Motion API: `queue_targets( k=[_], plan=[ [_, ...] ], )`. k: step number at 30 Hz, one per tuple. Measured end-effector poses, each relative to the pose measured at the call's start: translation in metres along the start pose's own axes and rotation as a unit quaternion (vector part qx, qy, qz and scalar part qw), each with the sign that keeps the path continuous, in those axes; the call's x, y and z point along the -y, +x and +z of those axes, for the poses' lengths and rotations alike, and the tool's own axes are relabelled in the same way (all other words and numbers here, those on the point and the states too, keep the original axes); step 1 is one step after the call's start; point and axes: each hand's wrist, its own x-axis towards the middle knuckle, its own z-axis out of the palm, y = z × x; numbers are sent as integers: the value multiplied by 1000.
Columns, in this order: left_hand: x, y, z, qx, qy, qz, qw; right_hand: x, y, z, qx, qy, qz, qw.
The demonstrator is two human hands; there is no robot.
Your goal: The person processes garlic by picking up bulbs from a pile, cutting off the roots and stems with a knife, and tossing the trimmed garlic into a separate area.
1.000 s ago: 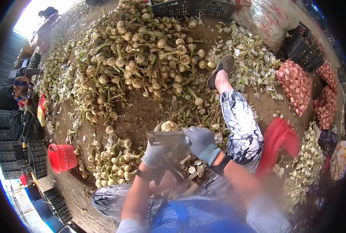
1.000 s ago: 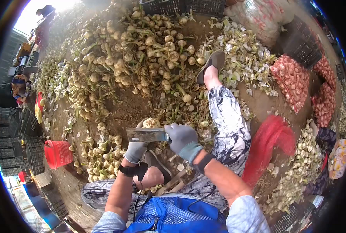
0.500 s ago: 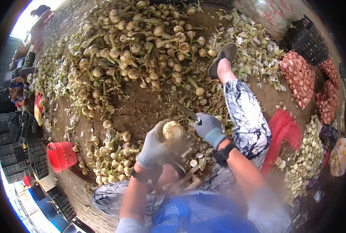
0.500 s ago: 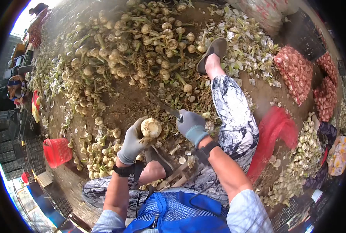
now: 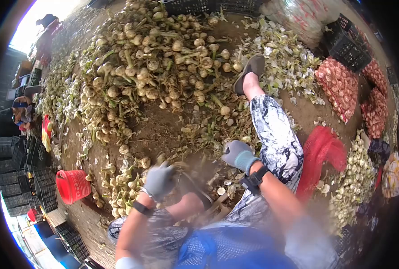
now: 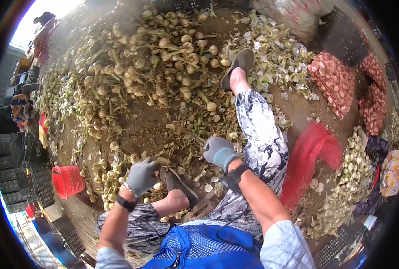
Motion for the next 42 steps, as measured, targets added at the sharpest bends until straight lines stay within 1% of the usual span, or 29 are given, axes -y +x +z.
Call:
queue_targets(
  k=[2, 3, 4, 5, 6, 7, 8, 9, 10, 12, 13, 15, 16, 18, 19, 23, 24, 25, 27, 28, 29, 31, 33, 34, 35, 37, 39, 41, 42],
  plan=[
    [39, -6, -3, 168, 53, -97, 980, 8, -6, -7, -12, 276, 43, 960],
    [43, 0, -13, 261, 82, -135, 952, 15, -8, -11, 10, 444, 75, 893],
    [38, 17, -25, 225, 58, -145, 962, 26, -16, -20, 4, 582, 43, 812],
    [38, 31, -18, 81, -42, -107, 990, 29, -10, -10, -11, 651, -8, 759],
    [48, 57, -4, -26, -71, -49, 996, 37, -22, -30, -22, 611, 21, 791],
    [33, 91, -7, -65, -161, -64, 983, 33, -20, -27, -43, 611, -58, 788],
    [18, 128, -18, -120, -71, 50, 989, 39, -41, -64, -10, 586, -23, 810],
    [2, 162, -19, -160, -48, 36, 985, 42, -48, -79, 26, 609, 50, 791],
    [7, 199, -8, -192, -93, 82, 973, 39, -50, -79, -21, 605, 17, 796],
    [10, 256, 8, -193, -130, 87, 969, 36, -8, -19, -82, 681, 12, 728],
    [14, 280, 18, -209, 4, 106, 972, 33, -7, -18, -86, 689, 22, 719],
    [31, 314, 53, -129, 43, 59, 989, 26, -1, -12, -75, 705, 23, 704],
    [40, 323, 71, -72, 25, 20, 997, 22, -6, -24, -68, 679, 32, 730],
    [41, 328, 87, -80, -48, 19, 995, 19, -11, -37, -72, 661, 24, 747],
    [41, 326, 90, -93, -112, 1, 989, 17, -6, -32, -79, 662, 27, 745],
    [42, 281, 106, -50, -155, 17, 986, 15, 7, -23, -82, 644, 49, 759],
    [45, 263, 115, -52, -336, -15, 940, 15, 10, -14, -165, 634, 32, 755],
    [42, 251, 117, -52, -505, -46, 860, 14, 15, -6, -246, 619, 13, 746],
    [-33, 201, 52, -7, -641, -76, 764, 6, 26, 7, -252, 627, 5, 737],
    [-43, 190, 51, -30, -652, -42, 756, 6, 28, 11, -347, 552, 5, 759],
    [-77, 171, 23, -50, -625, -74, 775, 11, 30, 15, -432, 472, -1, 769],
    [-96, 146, 8, -65, -595, -116, 793, 8, 18, 4, -302, 573, -79, 758],
    [-91, 128, 11, -138, -424, -101, 889, 10, 18, 16, -170, 656, -61, 733],
    [-94, 119, 6, -98, -480, -99, 866, 20, -4, -9, -139, 704, -93, 691],
    [-96, 112, 5, -62, -536, -95, 836, 27, -31, -35, -95, 681, -22, 726],
    [-92, 101, 25, -136, -568, -34, 811, 26, -20, -6, -100, 724, -112, 673],
    [-82, 89, 31, -154, -611, -74, 773, 29, -10, 17, -61, 742, -115, 658],
    [-81, 76, 12, -121, -651, -125, 739, 32, -13, 14, -52, 642, -126, 755],
    [-78, 71, 8, -124, -648, -111, 743, 31, -17, 12, -99, 570, -164, 799]
  ],
)
